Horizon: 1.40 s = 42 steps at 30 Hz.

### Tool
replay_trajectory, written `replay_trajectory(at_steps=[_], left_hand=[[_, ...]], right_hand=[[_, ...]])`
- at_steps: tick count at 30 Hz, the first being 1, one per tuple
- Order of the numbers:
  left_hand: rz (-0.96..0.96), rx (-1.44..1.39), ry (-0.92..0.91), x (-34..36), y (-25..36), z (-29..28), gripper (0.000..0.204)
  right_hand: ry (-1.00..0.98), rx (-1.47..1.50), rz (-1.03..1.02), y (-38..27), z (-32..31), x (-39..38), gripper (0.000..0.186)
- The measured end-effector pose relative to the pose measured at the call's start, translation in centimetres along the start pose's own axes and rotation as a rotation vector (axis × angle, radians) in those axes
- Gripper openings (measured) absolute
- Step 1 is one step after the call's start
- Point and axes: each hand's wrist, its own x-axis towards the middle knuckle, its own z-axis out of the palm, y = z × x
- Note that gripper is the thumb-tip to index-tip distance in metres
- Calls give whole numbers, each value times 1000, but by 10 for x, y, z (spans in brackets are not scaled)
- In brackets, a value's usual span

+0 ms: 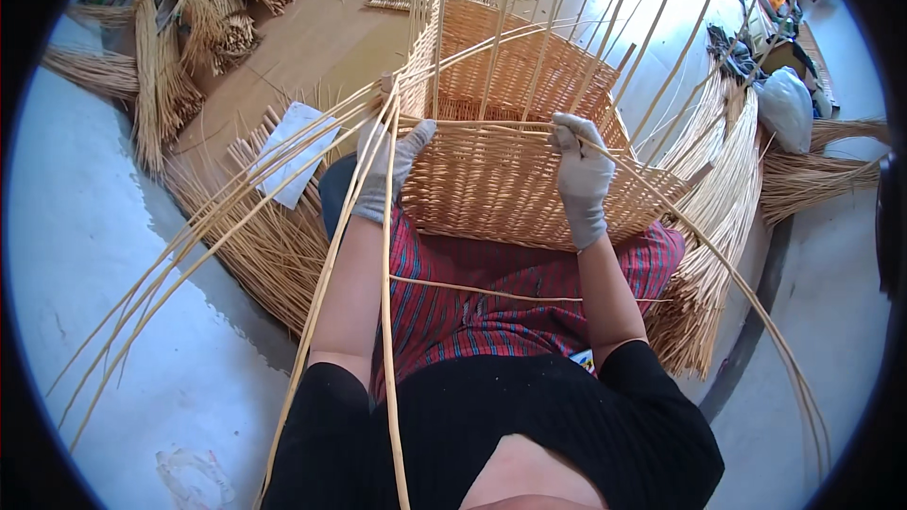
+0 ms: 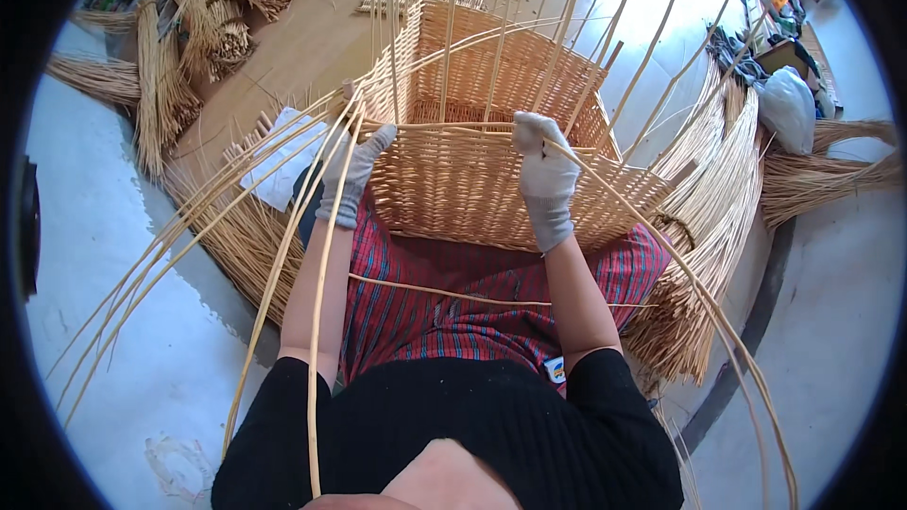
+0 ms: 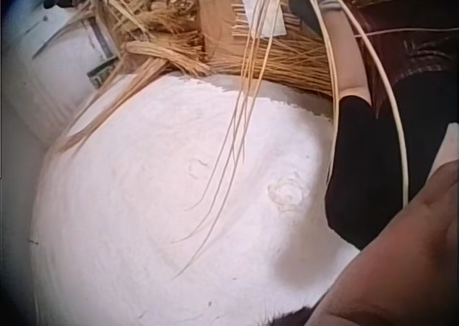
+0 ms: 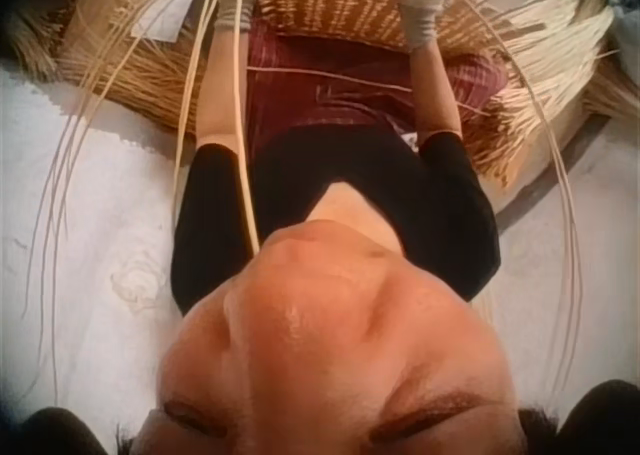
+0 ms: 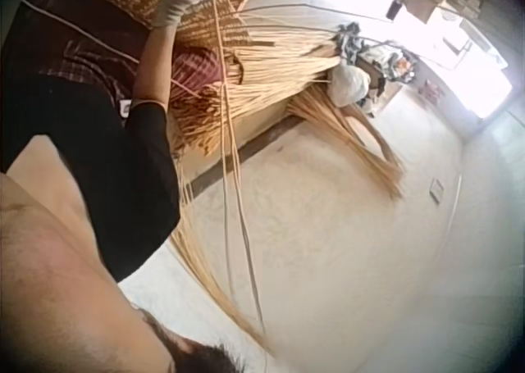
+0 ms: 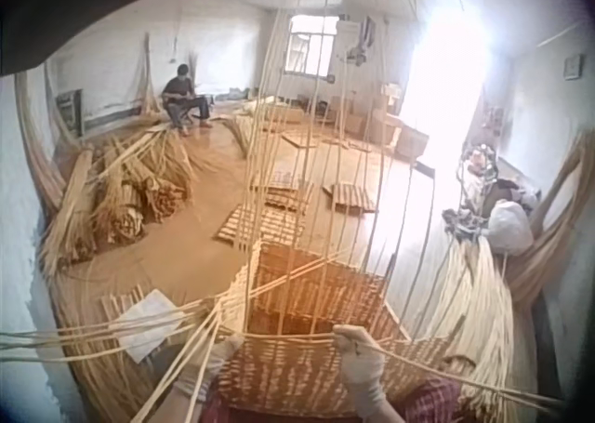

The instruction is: Weaving a rectangular wicker basket using wooden strips.

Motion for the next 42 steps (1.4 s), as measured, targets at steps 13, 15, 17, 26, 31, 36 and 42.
replay_trajectory(at_steps=[13, 15, 17, 26, 31, 36, 42], left_hand=[[-137, 19, 107, 5, -5, 9, 59], [-140, 71, 139, 5, -8, 13, 52], [-132, 3, 161, 6, -13, 15, 64], [-200, -375, 259, 4, -27, 28, 40], [169, -525, 428, -62, 34, 58, 37], [300, 355, -80, -24, 59, 68, 34], [-241, 179, -416, 17, 24, 66, 45]], right_hand=[[-355, -428, -378, -131, 156, 156, 31], [-192, -604, -323, -118, 169, 167, 37], [-124, -721, -137, -114, 164, 156, 83], [53, 426, 170, -34, -13, -3, 16], [56, 386, 275, 44, -71, -31, 15], [190, 339, 288, 10, -55, -28, 17], [77, -359, -530, -81, 41, 88, 43]])
